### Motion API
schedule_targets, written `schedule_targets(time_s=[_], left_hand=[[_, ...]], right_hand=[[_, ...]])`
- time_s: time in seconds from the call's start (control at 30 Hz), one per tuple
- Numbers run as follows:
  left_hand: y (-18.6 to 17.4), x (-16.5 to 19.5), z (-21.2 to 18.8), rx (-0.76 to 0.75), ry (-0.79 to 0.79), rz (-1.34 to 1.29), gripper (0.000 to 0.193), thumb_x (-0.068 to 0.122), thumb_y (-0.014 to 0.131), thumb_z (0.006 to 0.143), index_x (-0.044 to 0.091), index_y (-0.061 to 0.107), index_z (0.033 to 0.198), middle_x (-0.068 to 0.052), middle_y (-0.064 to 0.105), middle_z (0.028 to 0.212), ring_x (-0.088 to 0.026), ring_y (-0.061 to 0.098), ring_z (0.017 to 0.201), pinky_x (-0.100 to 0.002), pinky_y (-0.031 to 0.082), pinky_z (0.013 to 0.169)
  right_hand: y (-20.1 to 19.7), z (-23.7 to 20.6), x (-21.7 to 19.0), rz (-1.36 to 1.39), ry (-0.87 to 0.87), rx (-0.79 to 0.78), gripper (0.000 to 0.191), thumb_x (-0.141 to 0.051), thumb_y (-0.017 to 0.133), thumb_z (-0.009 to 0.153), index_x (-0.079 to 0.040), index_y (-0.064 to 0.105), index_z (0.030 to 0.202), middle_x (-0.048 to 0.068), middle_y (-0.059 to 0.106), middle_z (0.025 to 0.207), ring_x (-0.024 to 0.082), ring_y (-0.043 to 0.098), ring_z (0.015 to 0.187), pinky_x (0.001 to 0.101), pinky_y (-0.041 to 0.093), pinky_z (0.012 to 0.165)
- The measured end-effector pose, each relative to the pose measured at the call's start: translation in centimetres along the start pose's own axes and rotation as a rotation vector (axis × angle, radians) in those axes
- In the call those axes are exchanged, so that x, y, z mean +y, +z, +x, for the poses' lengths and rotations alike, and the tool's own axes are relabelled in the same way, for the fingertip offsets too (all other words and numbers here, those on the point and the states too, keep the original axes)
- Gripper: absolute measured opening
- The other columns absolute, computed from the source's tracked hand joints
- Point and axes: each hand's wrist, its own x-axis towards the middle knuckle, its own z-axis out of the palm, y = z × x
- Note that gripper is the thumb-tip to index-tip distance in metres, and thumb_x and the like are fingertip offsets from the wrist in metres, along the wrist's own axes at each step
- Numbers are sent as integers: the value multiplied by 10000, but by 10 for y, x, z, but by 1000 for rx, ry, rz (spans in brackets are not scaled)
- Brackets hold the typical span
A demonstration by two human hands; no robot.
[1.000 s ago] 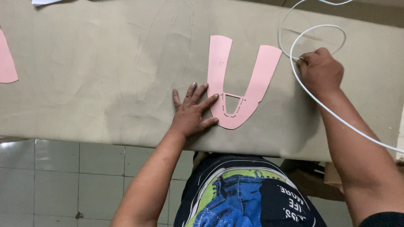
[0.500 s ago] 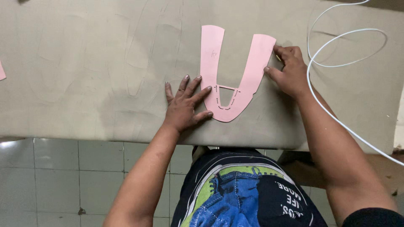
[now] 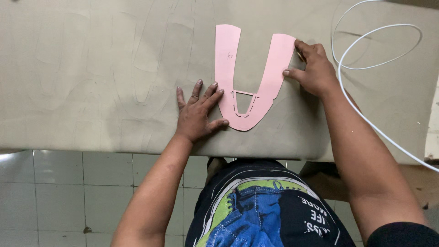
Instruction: The person works at a padded workbench with pink paper shoe pattern pieces. They hold each pattern flat and use a small pointed tool to punch or mark holes along the dashed guide lines, flip the pieces over to work the other side, briefly consult an open notebook, and reposition the patterns on the bench.
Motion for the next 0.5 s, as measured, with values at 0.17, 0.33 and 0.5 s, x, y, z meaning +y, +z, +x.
schedule_targets(time_s=[0.17, 0.33, 0.5], left_hand=[[0, 1, -1, -5, -16, 5, 949, 815, 650, 708, 344, 479, 1514, 81, 380, 1628, -247, 176, 1564, -712, -80, 1187], [1, 3, -1, -6, -31, 31, 988, 824, 647, 687, 349, 446, 1530, 79, 373, 1632, -227, 167, 1561, -705, -71, 1195], [1, 3, 0, -2, -36, 48, 1026, 834, 646, 687, 330, 416, 1551, 68, 363, 1639, -220, 160, 1563, -703, -68, 1194]], right_hand=[[0, 0, -1, -22, 14, -10, 893, -297, 865, 807, -178, 436, 1582, 102, 510, 1386, 268, 561, 1275, 390, 457, 1090], [-1, 2, -3, -44, 44, -31, 904, -307, 863, 798, -203, 427, 1583, 87, 502, 1397, 260, 548, 1284, 399, 447, 1090], [-2, 1, -6, -53, 30, -23, 898, -304, 864, 806, -202, 423, 1581, 102, 497, 1386, 272, 549, 1285, 400, 443, 1097]])
